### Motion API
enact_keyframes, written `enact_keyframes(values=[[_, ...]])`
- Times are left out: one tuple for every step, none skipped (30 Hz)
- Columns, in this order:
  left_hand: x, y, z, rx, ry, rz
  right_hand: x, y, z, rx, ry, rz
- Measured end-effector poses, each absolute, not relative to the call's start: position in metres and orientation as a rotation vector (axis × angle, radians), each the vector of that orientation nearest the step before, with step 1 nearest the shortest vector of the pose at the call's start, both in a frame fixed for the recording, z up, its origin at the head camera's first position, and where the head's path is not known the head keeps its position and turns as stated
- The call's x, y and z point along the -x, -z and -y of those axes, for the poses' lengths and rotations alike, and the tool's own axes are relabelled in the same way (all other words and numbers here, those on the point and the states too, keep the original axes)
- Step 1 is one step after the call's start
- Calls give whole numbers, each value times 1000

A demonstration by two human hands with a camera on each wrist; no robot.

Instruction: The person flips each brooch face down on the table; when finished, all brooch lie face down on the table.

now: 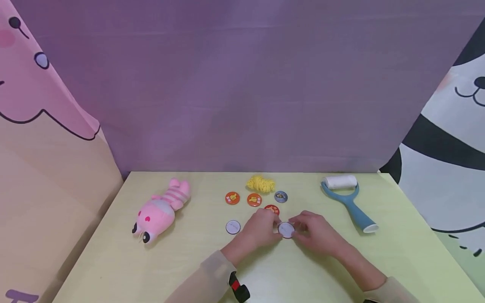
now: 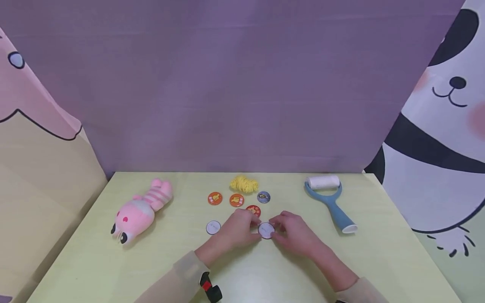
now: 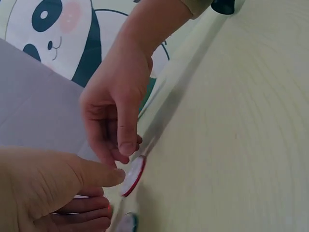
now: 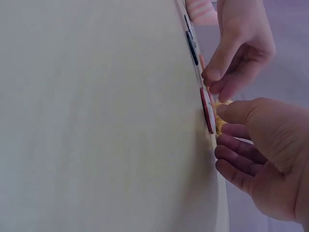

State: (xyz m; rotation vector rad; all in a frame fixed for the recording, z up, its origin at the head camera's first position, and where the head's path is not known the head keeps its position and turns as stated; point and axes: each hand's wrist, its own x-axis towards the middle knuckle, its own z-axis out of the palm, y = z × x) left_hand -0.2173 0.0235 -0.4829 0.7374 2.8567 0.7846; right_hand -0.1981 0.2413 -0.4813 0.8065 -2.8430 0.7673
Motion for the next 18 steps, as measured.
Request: enact_keyframes(values=[[217,480,-19,-707,-790,-2858,199,479,-241,-794,-768,2846],[216,477,-13,-682,-795,-2863,201,477,-240,-783,-767,2851],[216,472,-7,-653,-797,-2867,203,476,-239,-778,-766,2851],[217,468,0,-634,-803,-2876,205,474,-239,-777,-769,2851],[219,464,8,-620,-812,-2887,208,472,-238,-780,-770,2855],[221,461,17,-617,-820,-2903,210,470,-237,-785,-772,2857],[225,458,27,-616,-831,-2925,213,468,-236,-794,-774,2856],[229,456,36,-615,-845,-2948,216,466,-235,-803,-780,2855],[233,455,47,-615,-856,-2970,219,464,-233,-814,-786,2855],[238,454,56,-618,-874,-2990,222,462,-231,-821,-791,2855],[243,453,66,-616,-886,-3009,225,460,-229,-837,-795,2847],[247,453,75,-610,-904,-3023,229,458,-226,-851,-798,2840],[251,452,83,-595,-922,-3034,232,457,-223,-860,-801,2834],[255,451,91,-570,-933,-3040,235,455,-220,-867,-806,2825],[258,450,98,-550,-943,-3048,238,454,-216,-876,-806,2820],[261,448,104,-524,-948,-3052,241,452,-213,-881,-809,2818],[264,447,110,-496,-954,-3056,244,451,-209,-890,-807,2818],[266,446,115,-470,-959,-3060,246,449,-205,-889,-807,2828]])
